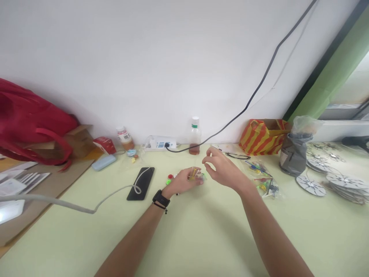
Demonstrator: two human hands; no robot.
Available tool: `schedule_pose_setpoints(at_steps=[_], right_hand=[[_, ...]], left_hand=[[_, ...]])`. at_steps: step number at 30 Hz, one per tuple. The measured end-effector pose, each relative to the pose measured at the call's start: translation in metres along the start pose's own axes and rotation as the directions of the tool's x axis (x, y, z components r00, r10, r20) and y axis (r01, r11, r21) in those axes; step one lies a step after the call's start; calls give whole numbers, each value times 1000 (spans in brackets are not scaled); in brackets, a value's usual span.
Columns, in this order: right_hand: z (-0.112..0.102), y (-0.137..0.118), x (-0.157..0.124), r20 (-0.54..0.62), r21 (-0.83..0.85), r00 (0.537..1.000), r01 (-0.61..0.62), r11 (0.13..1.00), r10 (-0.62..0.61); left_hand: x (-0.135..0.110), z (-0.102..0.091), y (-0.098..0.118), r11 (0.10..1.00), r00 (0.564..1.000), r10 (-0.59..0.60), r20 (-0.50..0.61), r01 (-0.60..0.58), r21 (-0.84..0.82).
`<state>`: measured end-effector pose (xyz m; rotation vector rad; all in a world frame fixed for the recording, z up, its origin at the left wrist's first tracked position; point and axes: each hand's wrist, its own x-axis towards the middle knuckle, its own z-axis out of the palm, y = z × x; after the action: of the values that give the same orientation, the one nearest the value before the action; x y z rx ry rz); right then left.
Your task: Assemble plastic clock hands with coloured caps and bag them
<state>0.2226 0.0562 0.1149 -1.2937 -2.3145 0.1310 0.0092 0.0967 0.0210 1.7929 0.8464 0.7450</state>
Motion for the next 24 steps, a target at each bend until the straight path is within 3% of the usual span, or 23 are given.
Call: schedule_pose_setpoints(at_steps=[5, 12, 17, 21, 24], right_hand=[[-10, 8, 0, -81, 155, 997, 18, 988, -5], [-8, 23, -3, 130, 235, 991, -5, 972, -27], [-3, 27, -3, 51, 239, 998, 21, 971, -34], [-5, 25, -1, 192, 278, 981, -30, 960, -25], [-6, 21, 2, 65, 274, 998, -26, 961, 8]], left_hand=[[-3, -6, 8, 995, 995, 29, 97, -20, -95], [-1, -11, 5, 988, 996, -23, 87, 36, -152], [-3, -16, 15, 994, 991, 2, 136, 13, -109], [-3, -21, 20, 999, 1000, 29, 7, -29, -32], [-3, -25, 23, 992, 989, 107, -105, -114, -60]])
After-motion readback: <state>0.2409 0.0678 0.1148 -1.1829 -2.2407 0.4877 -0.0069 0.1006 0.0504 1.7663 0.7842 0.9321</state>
